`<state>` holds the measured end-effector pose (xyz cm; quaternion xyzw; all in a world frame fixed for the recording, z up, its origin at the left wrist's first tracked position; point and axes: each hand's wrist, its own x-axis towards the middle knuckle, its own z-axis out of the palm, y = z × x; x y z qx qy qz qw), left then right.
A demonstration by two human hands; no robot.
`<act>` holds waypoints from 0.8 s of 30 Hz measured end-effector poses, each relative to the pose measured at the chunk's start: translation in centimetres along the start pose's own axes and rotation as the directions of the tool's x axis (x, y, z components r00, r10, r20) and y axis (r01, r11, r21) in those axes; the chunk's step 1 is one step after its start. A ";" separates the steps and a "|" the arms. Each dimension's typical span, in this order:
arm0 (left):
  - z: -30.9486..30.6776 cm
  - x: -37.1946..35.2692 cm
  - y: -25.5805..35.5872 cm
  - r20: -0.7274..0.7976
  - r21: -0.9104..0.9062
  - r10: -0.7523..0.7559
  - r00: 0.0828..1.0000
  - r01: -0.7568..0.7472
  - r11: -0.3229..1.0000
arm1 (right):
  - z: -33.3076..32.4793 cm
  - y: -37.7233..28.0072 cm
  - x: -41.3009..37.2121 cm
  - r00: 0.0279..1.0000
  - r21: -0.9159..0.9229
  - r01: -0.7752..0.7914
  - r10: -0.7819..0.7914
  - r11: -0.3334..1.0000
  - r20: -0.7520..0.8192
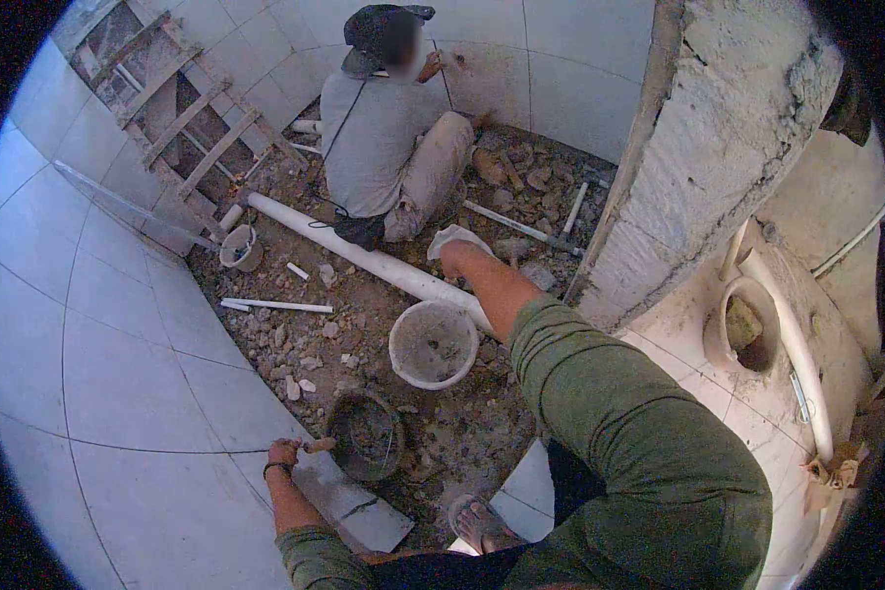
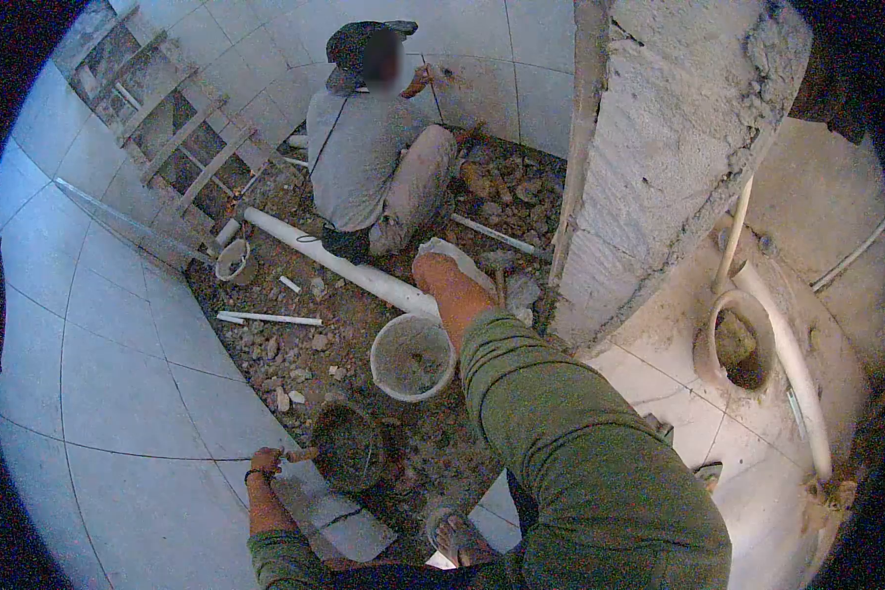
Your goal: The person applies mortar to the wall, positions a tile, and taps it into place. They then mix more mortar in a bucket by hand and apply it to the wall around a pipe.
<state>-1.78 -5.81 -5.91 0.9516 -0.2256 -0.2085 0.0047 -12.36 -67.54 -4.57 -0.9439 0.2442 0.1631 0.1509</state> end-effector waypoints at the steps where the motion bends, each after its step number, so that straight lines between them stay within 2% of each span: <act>1: 0.8 0.7 -2.3 -0.031 0.314 0.382 0.924 -0.354 0.881 | -0.8 -0.2 -0.3 0.997 -0.032 0.026 -0.024 0.999 0.069; 2: 1.2 1.0 -3.5 0.063 0.586 0.697 0.714 -0.592 0.554 | -1.9 -0.4 -0.7 0.989 -0.062 0.055 -0.045 0.997 0.140; 3: 1.1 0.9 -2.8 -0.045 0.287 0.387 0.921 -0.360 0.888 | -2.5 -0.4 -1.0 0.975 -0.090 0.085 -0.064 0.992 0.211; 4: 1.2 0.8 -1.6 -0.018 -0.060 0.009 1.000 -0.010 0.998 | -1.5 -0.2 -0.5 0.992 -0.054 0.076 -0.069 0.996 0.108; 5: 1.0 0.5 -0.6 0.136 -0.366 -0.340 0.931 0.366 0.856 | -0.2 0.1 -0.2 0.998 -0.017 0.070 -0.070 0.997 0.004; 6: 0.6 0.3 -0.1 0.142 -0.369 -0.359 0.922 0.386 0.845 | 0.6 0.3 0.2 0.993 0.019 0.068 -0.066 0.997 -0.101; 8: 0.2 0.1 0.5 0.156 -0.375 -0.397 0.905 0.426 0.824 | -1.7 -0.4 -1.4 0.997 -0.059 0.078 -0.076 0.995 0.030; 9: 0.2 0.2 -0.4 0.002 -0.069 -0.064 0.998 0.064 0.996 | -2.6 -0.8 -2.1 0.992 -0.098 0.086 -0.077 0.991 0.096; 10: 0.8 0.7 -2.4 -0.028 0.280 0.309 0.951 -0.290 0.915 | -2.5 -0.7 -2.3 0.994 -0.070 0.097 -0.093 0.993 0.064; 11: 1.1 1.0 -3.6 0.072 0.582 0.628 0.775 -0.544 0.604 | -2.3 -0.4 -2.6 0.994 -0.042 0.110 -0.108 0.993 0.030; 12: 0.7 0.7 -2.5 -0.021 0.275 0.314 0.949 -0.296 0.914 | -2.3 -0.2 -2.8 0.992 -0.015 0.122 -0.122 0.992 -0.002; 13: 0.2 0.2 -0.7 0.018 -0.075 -0.052 0.998 0.053 0.996 | -2.0 -0.2 -2.5 0.994 -0.017 0.108 -0.108 0.994 0.000; 14: -0.4 -0.3 0.8 0.177 -0.378 -0.376 0.910 0.415 0.827 | -1.6 -0.1 -1.9 0.996 -0.018 0.093 -0.093 0.996 0.002; 17: 1.0 0.5 -0.8 0.097 -0.343 -0.365 0.926 0.376 0.861 | -0.7 0.0 -0.6 0.999 -0.008 0.053 -0.053 0.999 -0.005; 21: 0.3 0.9 -1.6 0.267 -0.051 -0.263 0.927 0.286 0.957 | -1.6 0.0 -2.0 0.998 0.104 0.002 0.005 0.995 -0.067; 24: 0.9 1.3 -2.3 0.253 -0.007 -0.234 0.939 0.243 0.970 | -3.4 -0.3 -3.3 0.999 0.126 0.032 -0.035 0.991 0.020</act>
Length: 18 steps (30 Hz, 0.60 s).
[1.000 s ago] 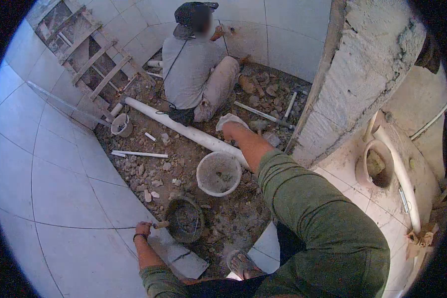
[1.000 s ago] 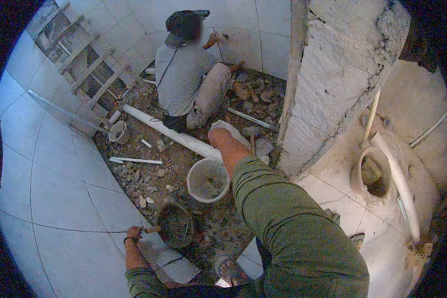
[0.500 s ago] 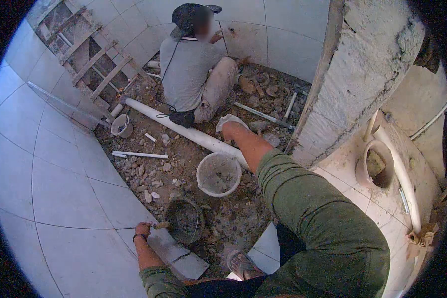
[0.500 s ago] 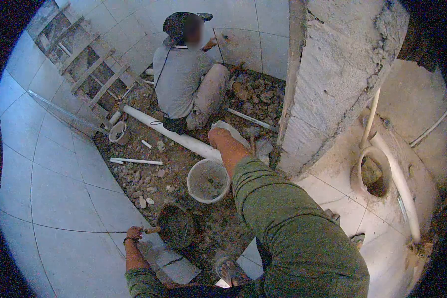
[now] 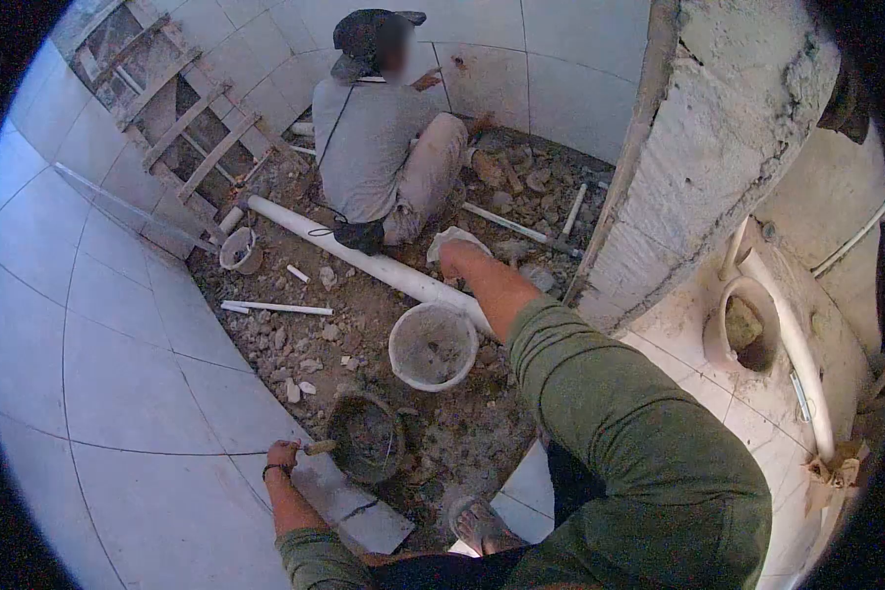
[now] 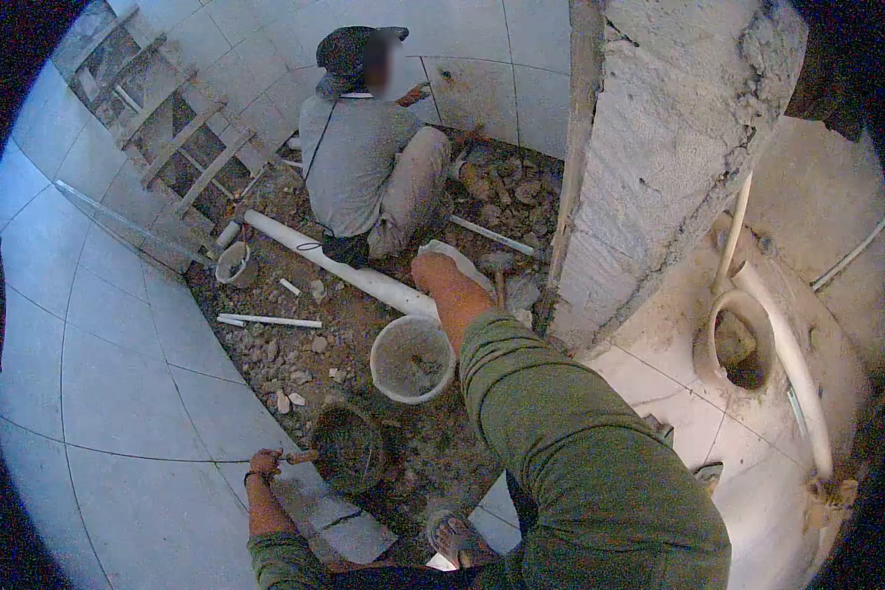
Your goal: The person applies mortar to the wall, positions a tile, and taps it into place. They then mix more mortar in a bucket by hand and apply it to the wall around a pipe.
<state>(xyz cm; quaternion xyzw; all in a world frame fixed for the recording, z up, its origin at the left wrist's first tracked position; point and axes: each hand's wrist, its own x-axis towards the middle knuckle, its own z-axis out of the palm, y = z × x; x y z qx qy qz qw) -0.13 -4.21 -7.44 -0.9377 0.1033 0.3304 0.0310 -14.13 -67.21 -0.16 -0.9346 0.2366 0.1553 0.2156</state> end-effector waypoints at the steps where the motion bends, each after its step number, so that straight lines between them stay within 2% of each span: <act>1: 0.1 0.0 -0.2 -0.012 0.006 0.021 1.000 -0.021 1.000 | -0.4 -0.2 -0.7 1.000 -0.007 -0.001 0.001 1.000 -0.005; 4: 0.0 -0.1 0.1 -0.013 0.037 0.018 1.000 -0.018 0.999 | -0.6 -0.4 -1.7 1.000 -0.025 -0.001 0.000 1.000 -0.016; 9: -0.8 -2.5 2.8 -0.034 -0.241 -0.158 0.987 0.145 0.960 | 1.4 0.3 1.7 1.000 -0.061 0.002 -0.002 0.998 0.006; 11: -1.4 -2.9 3.8 0.007 -0.290 -0.255 0.967 0.246 0.925 | 1.1 0.3 1.1 0.999 -0.020 -0.043 0.043 0.999 0.021; 14: -0.5 -2.8 2.2 -0.153 -0.133 0.089 0.984 -0.109 0.985 | -0.6 -0.3 -0.9 0.997 -0.053 -0.023 0.027 0.998 0.075; 17: 0.9 -0.4 0.7 -0.121 -0.447 -0.109 0.987 0.044 0.894 | -0.3 -0.2 -0.1 0.993 -0.057 -0.027 0.033 0.998 0.115; 18: 0.7 -0.7 1.0 -0.117 -0.440 -0.118 0.986 0.055 0.896 | -0.1 -0.1 0.3 0.991 -0.045 -0.040 0.046 0.998 0.123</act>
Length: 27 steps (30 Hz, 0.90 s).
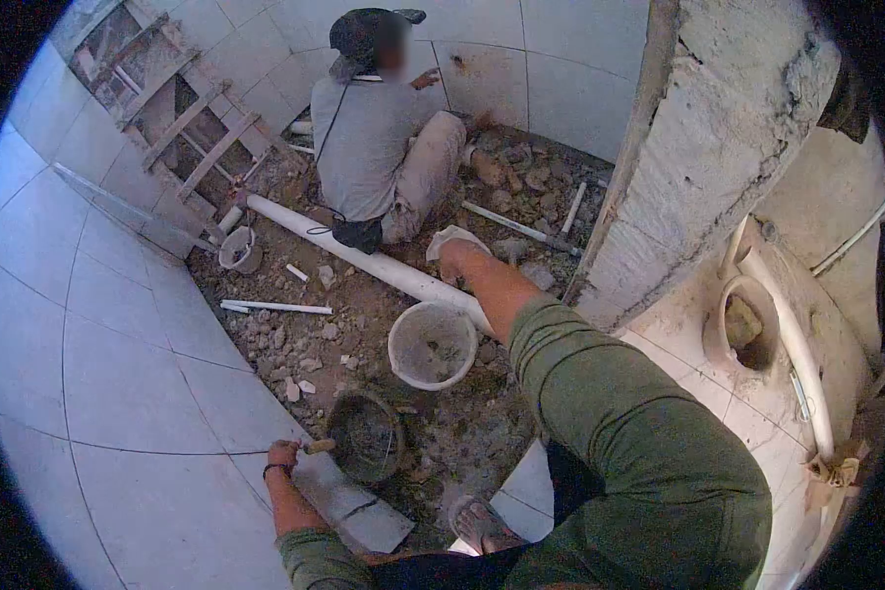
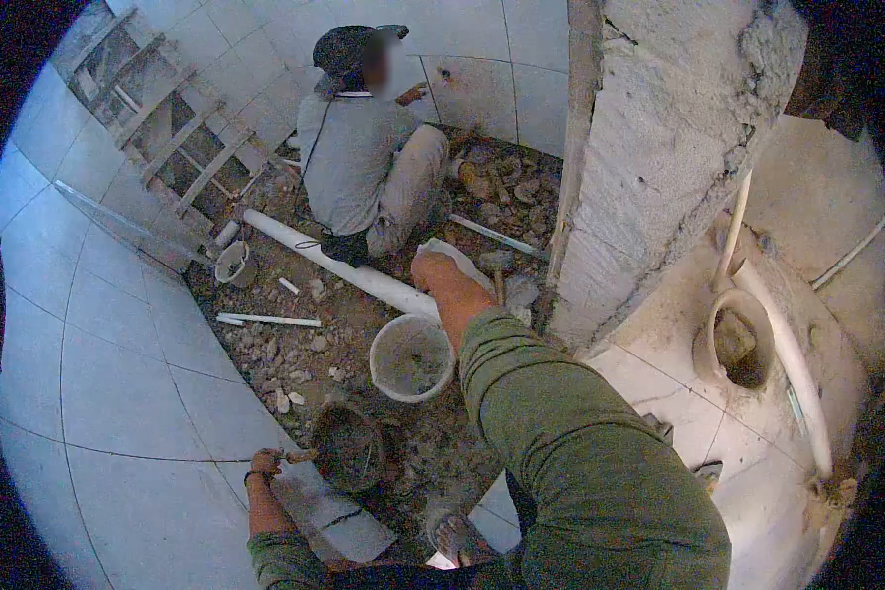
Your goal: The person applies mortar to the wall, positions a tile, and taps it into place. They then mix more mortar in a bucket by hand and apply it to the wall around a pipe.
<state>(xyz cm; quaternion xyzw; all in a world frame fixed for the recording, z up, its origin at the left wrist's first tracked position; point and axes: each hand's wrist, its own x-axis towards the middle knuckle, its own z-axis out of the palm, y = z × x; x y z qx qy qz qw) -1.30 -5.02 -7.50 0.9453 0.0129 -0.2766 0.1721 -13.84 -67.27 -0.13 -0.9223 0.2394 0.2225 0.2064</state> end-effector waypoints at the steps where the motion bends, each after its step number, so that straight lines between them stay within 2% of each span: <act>1: -0.1 -0.3 0.4 0.000 0.008 -0.010 1.000 0.010 1.000 | 0.3 0.1 0.2 0.999 0.009 -0.008 0.009 1.000 -0.031; 5: -0.4 -3.1 3.0 -0.046 0.004 -0.086 0.995 0.086 0.996 | 1.4 0.6 1.5 0.995 0.008 0.001 -0.001 1.000 -0.102; 9: -0.3 -2.0 1.7 -0.022 -0.060 -0.046 0.999 0.045 0.997 | 1.1 0.5 0.8 0.993 -0.004 0.025 -0.025 1.000 -0.111; 11: -0.2 -0.2 -0.5 -0.010 0.012 0.086 0.996 -0.086 0.996 | 1.1 0.5 0.9 0.996 0.014 0.009 -0.008 1.000 -0.094; 13: -0.5 -0.1 -0.8 0.031 0.142 0.290 0.957 -0.291 0.946 | 1.1 0.5 0.9 0.995 0.029 0.004 -0.001 1.000 -0.095; 14: -0.5 -0.1 -0.8 0.035 0.146 0.185 0.982 -0.188 0.971 | 1.1 0.6 0.9 0.994 0.035 0.006 -0.002 0.999 -0.105; 16: -0.5 0.1 -1.2 0.032 0.212 0.279 0.960 -0.279 0.937 | 1.0 0.5 0.4 0.991 0.048 0.004 0.003 0.999 -0.133; 18: -0.4 0.4 -1.3 0.029 0.269 0.259 0.966 -0.257 0.928 | 1.0 0.4 0.0 0.986 0.063 -0.004 0.015 0.998 -0.168; 21: -0.5 0.2 -0.2 0.014 0.300 0.095 0.995 -0.095 0.949 | 1.1 0.7 1.9 0.999 0.015 0.020 -0.019 1.000 -0.051; 23: -0.9 -2.6 2.4 0.012 0.267 0.035 0.999 -0.037 0.963 | 1.2 0.6 1.5 0.994 0.027 0.029 -0.026 0.999 -0.104; 26: -1.0 -1.8 1.4 0.038 0.301 0.125 0.991 -0.130 0.945 | 1.8 0.8 2.1 0.988 0.023 0.043 -0.039 0.999 -0.148; 27: -0.9 -0.6 0.2 0.091 0.430 0.246 0.965 -0.261 0.864 | 2.0 0.9 2.5 0.987 0.019 0.047 -0.044 0.999 -0.157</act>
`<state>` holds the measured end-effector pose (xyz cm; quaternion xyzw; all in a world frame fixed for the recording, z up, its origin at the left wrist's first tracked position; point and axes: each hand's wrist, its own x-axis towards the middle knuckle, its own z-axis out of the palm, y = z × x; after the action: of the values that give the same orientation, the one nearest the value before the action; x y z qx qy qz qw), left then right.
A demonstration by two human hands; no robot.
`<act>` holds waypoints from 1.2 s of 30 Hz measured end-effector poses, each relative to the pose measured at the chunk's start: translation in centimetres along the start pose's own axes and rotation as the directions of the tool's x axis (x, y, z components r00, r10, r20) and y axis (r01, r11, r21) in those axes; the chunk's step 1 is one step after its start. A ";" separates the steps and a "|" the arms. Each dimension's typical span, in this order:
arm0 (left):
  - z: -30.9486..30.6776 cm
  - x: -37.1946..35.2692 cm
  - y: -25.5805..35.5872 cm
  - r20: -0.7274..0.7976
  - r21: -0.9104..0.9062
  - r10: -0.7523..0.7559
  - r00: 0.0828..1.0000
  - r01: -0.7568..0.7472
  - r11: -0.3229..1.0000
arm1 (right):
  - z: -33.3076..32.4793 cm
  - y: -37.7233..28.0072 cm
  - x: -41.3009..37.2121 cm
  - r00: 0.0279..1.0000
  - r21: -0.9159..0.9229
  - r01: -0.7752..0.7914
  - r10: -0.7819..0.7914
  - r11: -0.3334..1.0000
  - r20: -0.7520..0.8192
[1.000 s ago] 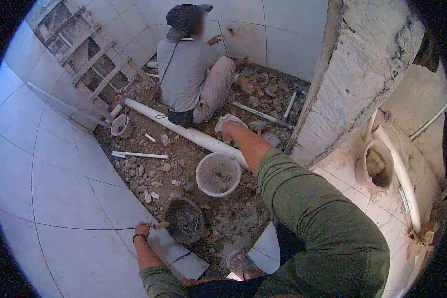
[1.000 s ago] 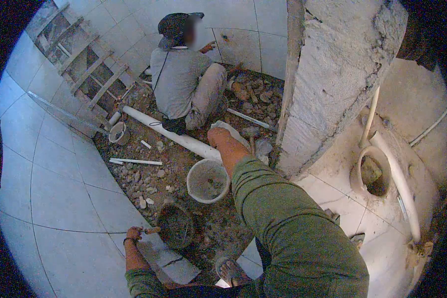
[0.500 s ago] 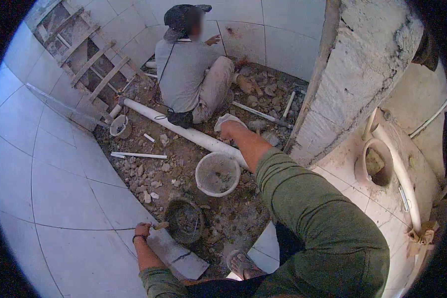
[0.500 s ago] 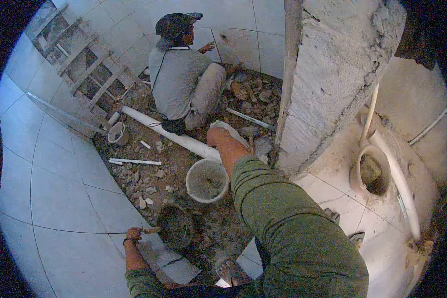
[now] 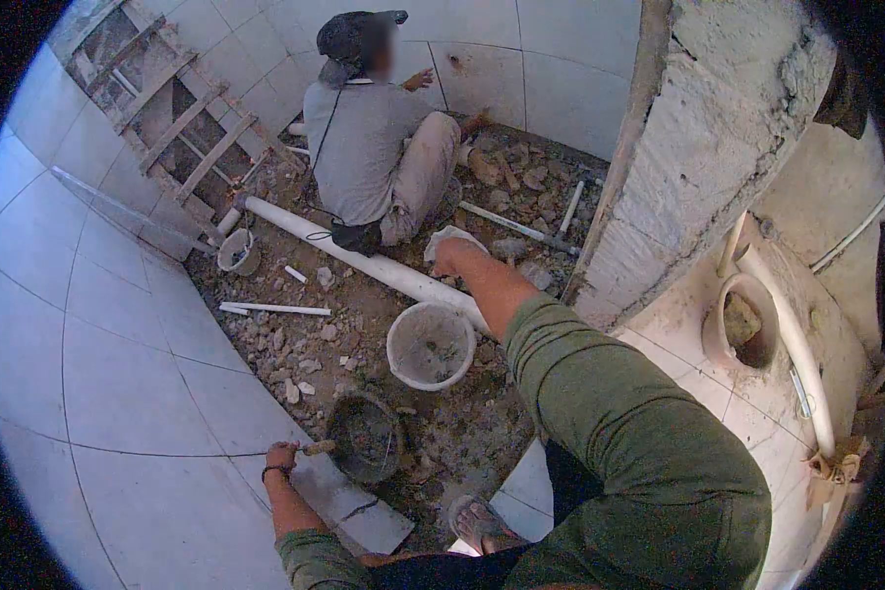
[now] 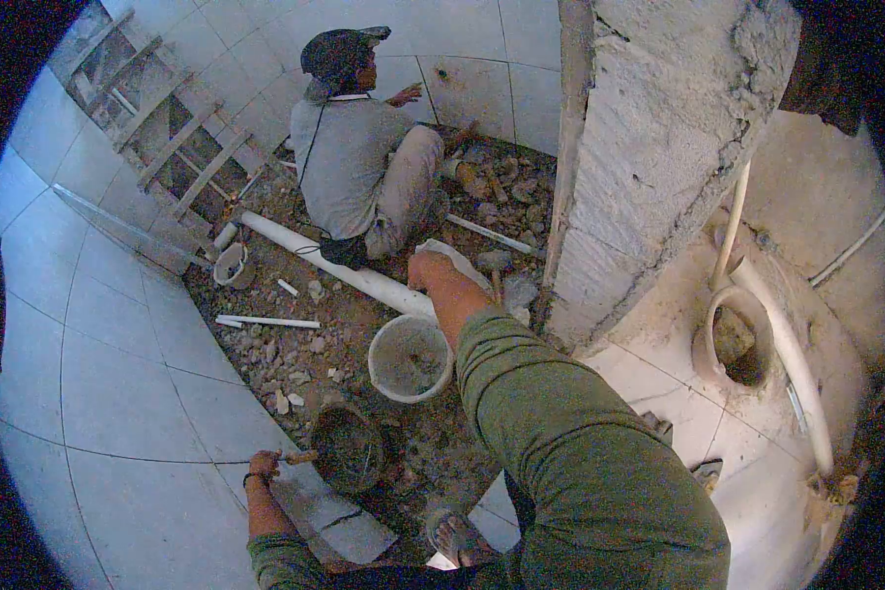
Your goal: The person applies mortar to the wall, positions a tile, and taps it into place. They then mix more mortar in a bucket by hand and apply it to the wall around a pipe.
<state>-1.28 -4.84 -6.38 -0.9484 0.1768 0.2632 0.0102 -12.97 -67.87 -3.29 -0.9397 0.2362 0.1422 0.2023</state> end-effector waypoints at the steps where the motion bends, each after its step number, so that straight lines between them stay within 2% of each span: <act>1: 1.0 1.4 -2.2 0.014 0.147 0.134 0.991 -0.135 0.980 | -0.4 -0.1 -0.3 1.000 0.000 -0.008 0.008 1.000 0.020; 2: 1.5 2.2 -3.3 0.047 0.288 0.262 0.964 -0.264 0.920 | -1.1 -0.3 -1.0 0.999 0.000 -0.016 0.016 1.000 0.040; 3: 1.4 1.9 -2.7 -0.003 0.074 0.079 0.997 -0.078 0.994 | -1.5 -0.5 -1.4 0.998 0.000 -0.024 0.024 1.000 0.061; 4: 1.1 1.3 -1.4 -0.011 -0.149 -0.114 0.993 0.111 0.983 | -1.4 -0.5 -1.4 0.999 0.002 -0.024 0.024 1.000 0.037; 5: 0.8 0.8 -0.4 0.024 -0.362 -0.299 0.954 0.287 0.887 | -1.3 -0.6 -1.5 1.000 0.005 -0.023 0.023 1.000 0.012; 9: -1.4 -2.0 3.1 0.014 -0.399 -0.319 0.948 0.298 0.868 | -1.1 -0.4 -1.5 1.000 0.026 -0.014 0.014 1.000 -0.014; 11: -1.2 -1.9 3.0 0.017 -0.389 -0.330 0.944 0.310 0.867 | -1.6 -0.6 -1.6 0.999 -0.004 -0.024 0.024 1.000 0.047; 13: 0.9 1.0 -0.9 -0.010 -0.120 -0.116 0.993 0.114 0.986 | -1.9 -0.6 -1.8 0.998 -0.023 -0.014 0.016 1.000 0.069; 14: 1.7 2.1 -2.5 0.000 0.020 -0.006 1.000 0.006 1.000 | -1.8 -0.5 -1.7 0.998 -0.026 -0.001 0.002 1.000 0.059; 18: -0.2 -0.3 0.4 0.042 -0.057 -0.085 0.996 0.087 0.995 | -0.7 -0.5 -0.6 1.000 -0.036 0.008 -0.007 0.999 0.026; 20: 1.9 1.9 -1.9 0.034 -0.113 -0.159 0.987 0.162 0.980 | -1.1 -0.6 -1.1 0.998 -0.015 -0.017 0.018 1.000 0.061; 21: 1.5 1.6 -1.7 0.031 0.116 -0.013 0.999 0.009 0.993 | -1.3 -0.6 -1.3 0.996 -0.004 -0.030 0.030 1.000 0.079; 22: 0.9 1.2 -1.4 0.061 0.335 0.131 0.990 -0.143 0.931 | -1.0 -0.5 -1.0 0.996 -0.022 -0.029 0.030 0.999 0.087; 23: 0.5 0.7 -0.9 0.122 0.530 0.261 0.958 -0.285 0.799 | -0.8 -0.4 -0.5 0.995 -0.040 -0.027 0.030 0.999 0.094; 26: 0.7 0.6 -1.1 0.105 0.517 0.252 0.962 -0.270 0.813 | -1.3 -0.6 -1.2 0.994 -0.067 0.001 0.007 0.998 0.113; 27: 0.4 0.2 -0.5 0.061 0.316 0.141 0.988 -0.153 0.936 | -1.6 -0.8 -1.6 0.993 -0.072 0.014 -0.005 0.997 0.119; 28: -0.1 -0.3 0.4 0.044 0.096 0.020 0.999 -0.024 0.995 | -1.7 -0.8 -1.7 0.992 -0.078 0.010 0.000 0.997 0.125; 30: 0.3 0.0 0.2 0.034 -0.142 -0.096 0.995 0.100 0.985 | -1.8 -0.9 -1.9 0.991 -0.089 0.003 0.009 0.996 0.136; 32: 3.0 3.2 -3.9 -0.008 -0.167 -0.084 0.996 0.081 0.983 | 0.3 0.1 0.0 0.999 -0.077 0.031 -0.029 0.997 0.031; 33: 2.9 3.2 -4.0 0.015 -0.176 -0.085 0.996 0.086 0.981 | 0.3 0.0 -0.1 0.999 -0.072 0.046 -0.048 0.996 -0.022; 35: 2.8 3.4 -4.1 0.062 -0.192 -0.087 0.994 0.097 0.976 | 0.1 0.2 -0.1 0.999 -0.045 0.051 -0.050 0.998 0.013; 36: 2.1 2.5 -2.9 0.063 -0.251 -0.151 0.986 0.163 0.954 | -0.2 0.1 -0.4 0.998 -0.031 0.053 -0.052 0.998 0.031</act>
<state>0.70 -2.71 -9.66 -0.9469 0.0654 0.3027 -0.0870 -13.33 -67.91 -3.04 -0.9465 0.2060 0.1547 0.1944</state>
